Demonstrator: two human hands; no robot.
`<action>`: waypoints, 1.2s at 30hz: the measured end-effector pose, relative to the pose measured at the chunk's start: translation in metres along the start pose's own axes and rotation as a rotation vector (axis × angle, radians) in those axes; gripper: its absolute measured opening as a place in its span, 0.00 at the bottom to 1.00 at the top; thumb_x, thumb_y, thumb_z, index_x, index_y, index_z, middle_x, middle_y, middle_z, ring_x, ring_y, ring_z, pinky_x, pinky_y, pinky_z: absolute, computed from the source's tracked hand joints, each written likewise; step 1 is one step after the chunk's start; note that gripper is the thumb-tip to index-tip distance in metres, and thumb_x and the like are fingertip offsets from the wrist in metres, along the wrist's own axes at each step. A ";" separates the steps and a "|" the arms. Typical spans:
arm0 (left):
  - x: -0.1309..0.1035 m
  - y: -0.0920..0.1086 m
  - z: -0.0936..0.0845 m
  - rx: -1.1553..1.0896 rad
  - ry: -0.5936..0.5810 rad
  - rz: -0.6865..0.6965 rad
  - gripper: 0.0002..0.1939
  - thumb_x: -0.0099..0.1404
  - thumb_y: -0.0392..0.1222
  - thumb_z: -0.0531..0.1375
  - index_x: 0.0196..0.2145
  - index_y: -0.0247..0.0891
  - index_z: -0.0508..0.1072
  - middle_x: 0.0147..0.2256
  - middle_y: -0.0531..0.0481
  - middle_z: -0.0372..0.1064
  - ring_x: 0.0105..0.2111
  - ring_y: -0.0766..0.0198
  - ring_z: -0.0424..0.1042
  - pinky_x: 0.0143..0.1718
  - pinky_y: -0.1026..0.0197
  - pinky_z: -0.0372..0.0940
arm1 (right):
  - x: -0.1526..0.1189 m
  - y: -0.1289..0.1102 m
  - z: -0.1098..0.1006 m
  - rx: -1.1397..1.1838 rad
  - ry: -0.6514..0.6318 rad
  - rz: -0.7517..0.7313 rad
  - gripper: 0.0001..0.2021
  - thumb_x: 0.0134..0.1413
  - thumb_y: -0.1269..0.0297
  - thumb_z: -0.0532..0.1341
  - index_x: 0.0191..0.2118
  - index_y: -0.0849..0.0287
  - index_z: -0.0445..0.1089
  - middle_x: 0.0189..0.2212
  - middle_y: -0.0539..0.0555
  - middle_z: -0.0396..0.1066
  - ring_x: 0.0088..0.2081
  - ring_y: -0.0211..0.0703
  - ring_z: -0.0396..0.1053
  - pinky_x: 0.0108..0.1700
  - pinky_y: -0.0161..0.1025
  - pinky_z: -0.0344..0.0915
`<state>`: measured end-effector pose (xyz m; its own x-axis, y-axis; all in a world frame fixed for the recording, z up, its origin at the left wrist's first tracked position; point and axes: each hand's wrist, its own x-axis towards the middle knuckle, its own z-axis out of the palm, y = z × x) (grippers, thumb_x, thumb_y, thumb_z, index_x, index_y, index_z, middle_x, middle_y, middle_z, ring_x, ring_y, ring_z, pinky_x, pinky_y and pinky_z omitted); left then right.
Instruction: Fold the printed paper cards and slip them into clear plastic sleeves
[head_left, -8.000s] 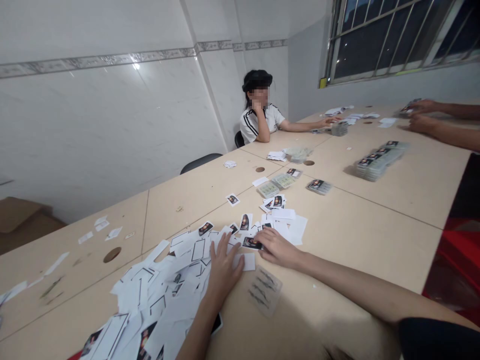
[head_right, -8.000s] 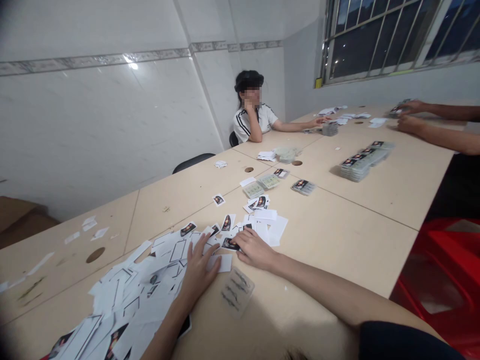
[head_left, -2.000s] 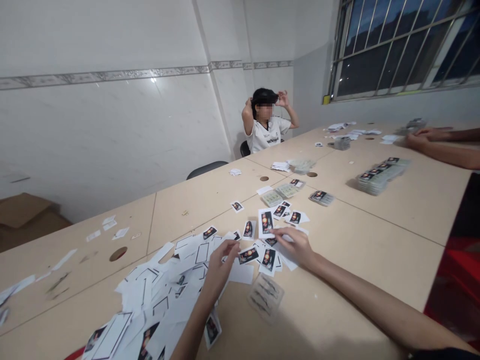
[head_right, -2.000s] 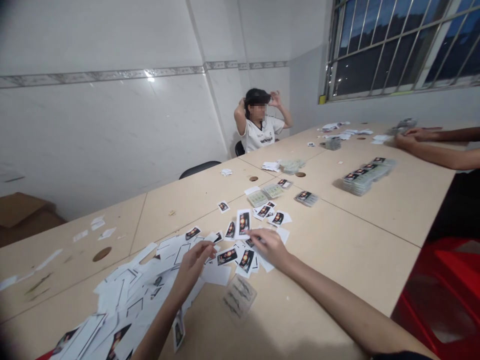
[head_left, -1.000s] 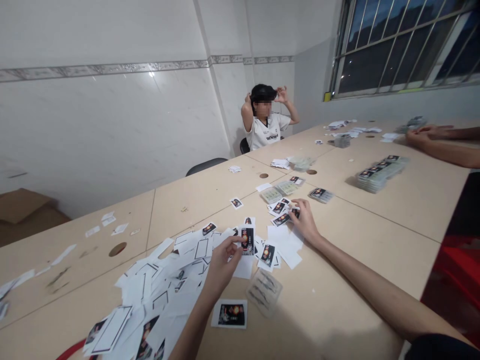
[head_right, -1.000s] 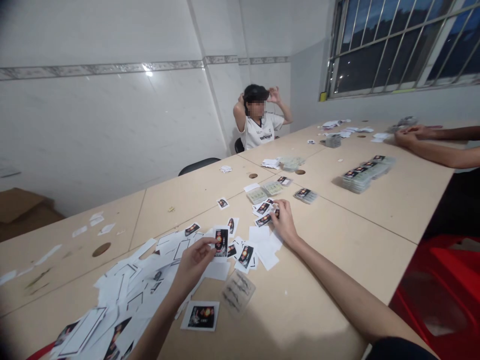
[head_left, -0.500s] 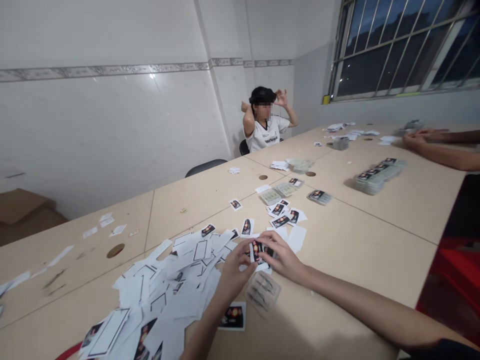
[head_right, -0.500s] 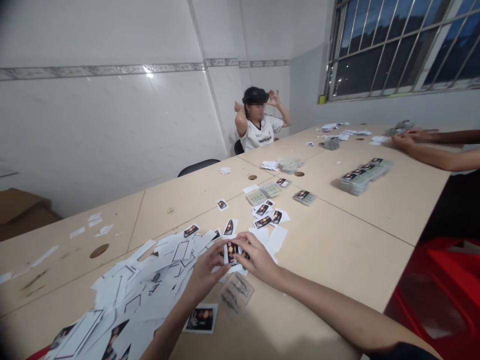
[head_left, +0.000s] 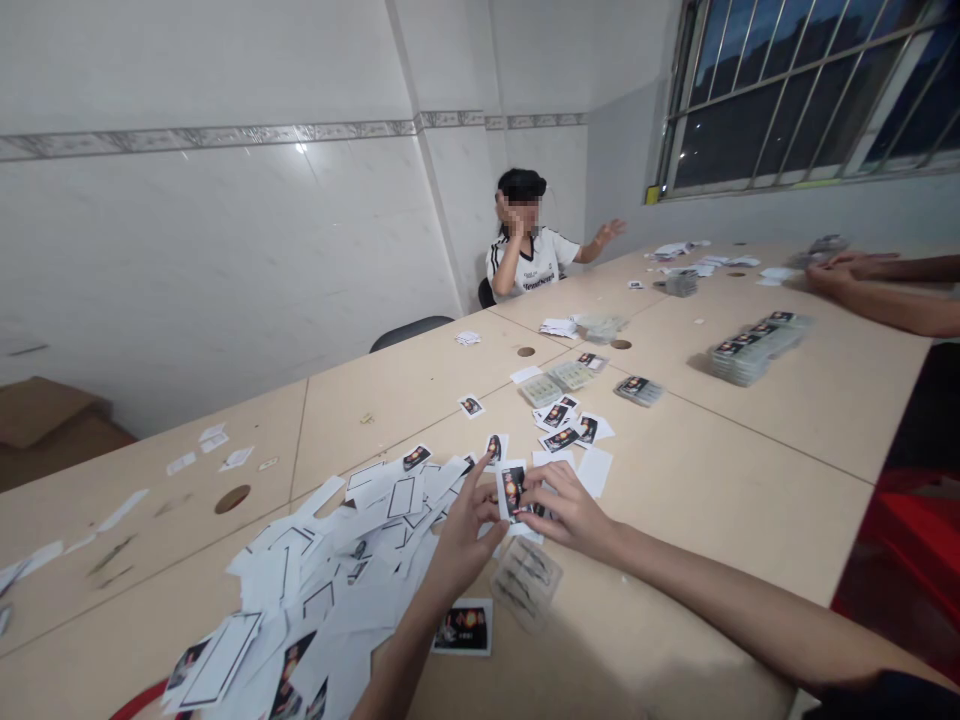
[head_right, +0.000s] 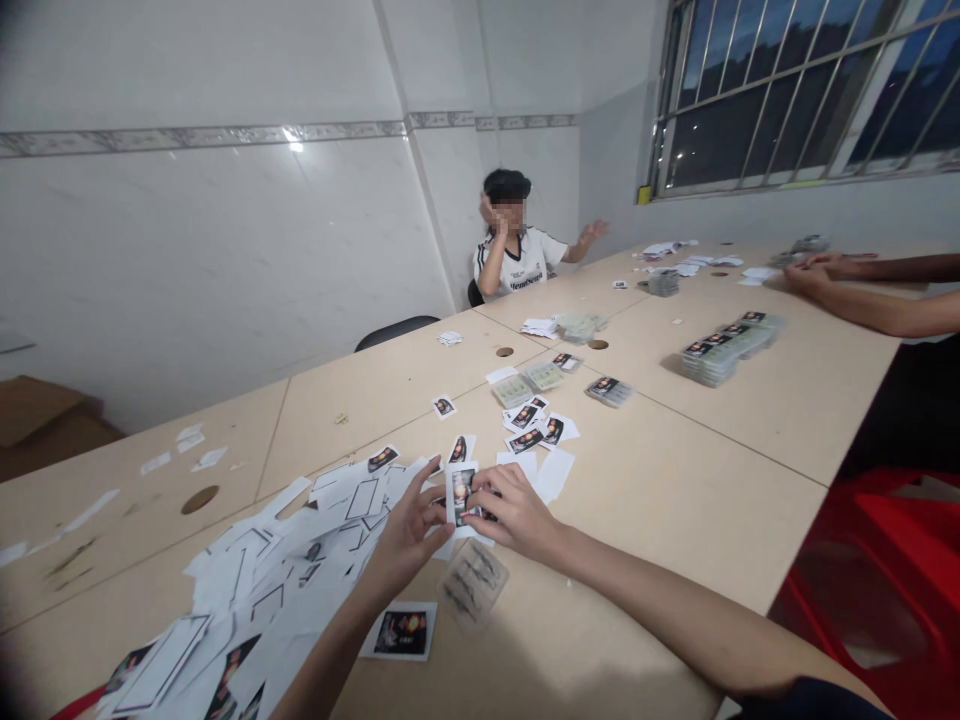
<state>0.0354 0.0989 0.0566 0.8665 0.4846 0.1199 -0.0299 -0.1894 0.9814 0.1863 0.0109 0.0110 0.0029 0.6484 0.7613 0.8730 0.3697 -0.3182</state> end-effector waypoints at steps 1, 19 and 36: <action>0.000 0.000 0.000 -0.018 0.007 -0.005 0.38 0.53 0.32 0.58 0.56 0.45 0.42 0.41 0.47 0.62 0.27 0.73 0.63 0.34 0.65 0.59 | 0.000 0.000 -0.001 0.005 -0.019 -0.002 0.05 0.51 0.63 0.56 0.33 0.58 0.65 0.34 0.54 0.64 0.37 0.40 0.61 0.40 0.40 0.56; -0.001 0.004 0.007 -0.014 0.167 -0.163 0.35 0.48 0.33 0.59 0.52 0.42 0.48 0.36 0.51 0.62 0.25 0.72 0.69 0.29 0.68 0.62 | 0.001 0.001 0.000 -0.151 -0.043 -0.226 0.06 0.54 0.66 0.54 0.33 0.61 0.66 0.27 0.52 0.68 0.30 0.35 0.62 0.33 0.36 0.52; -0.001 0.003 0.007 -0.004 0.129 -0.211 0.42 0.47 0.33 0.59 0.56 0.40 0.40 0.36 0.51 0.61 0.22 0.77 0.61 0.29 0.68 0.59 | 0.000 0.003 0.004 -0.183 -0.162 -0.273 0.08 0.56 0.70 0.49 0.32 0.62 0.64 0.30 0.53 0.68 0.32 0.36 0.63 0.33 0.37 0.53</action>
<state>0.0379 0.0923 0.0585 0.7830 0.6181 -0.0702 0.1430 -0.0690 0.9873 0.1871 0.0152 0.0078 -0.3068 0.6450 0.6999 0.9039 0.4276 0.0021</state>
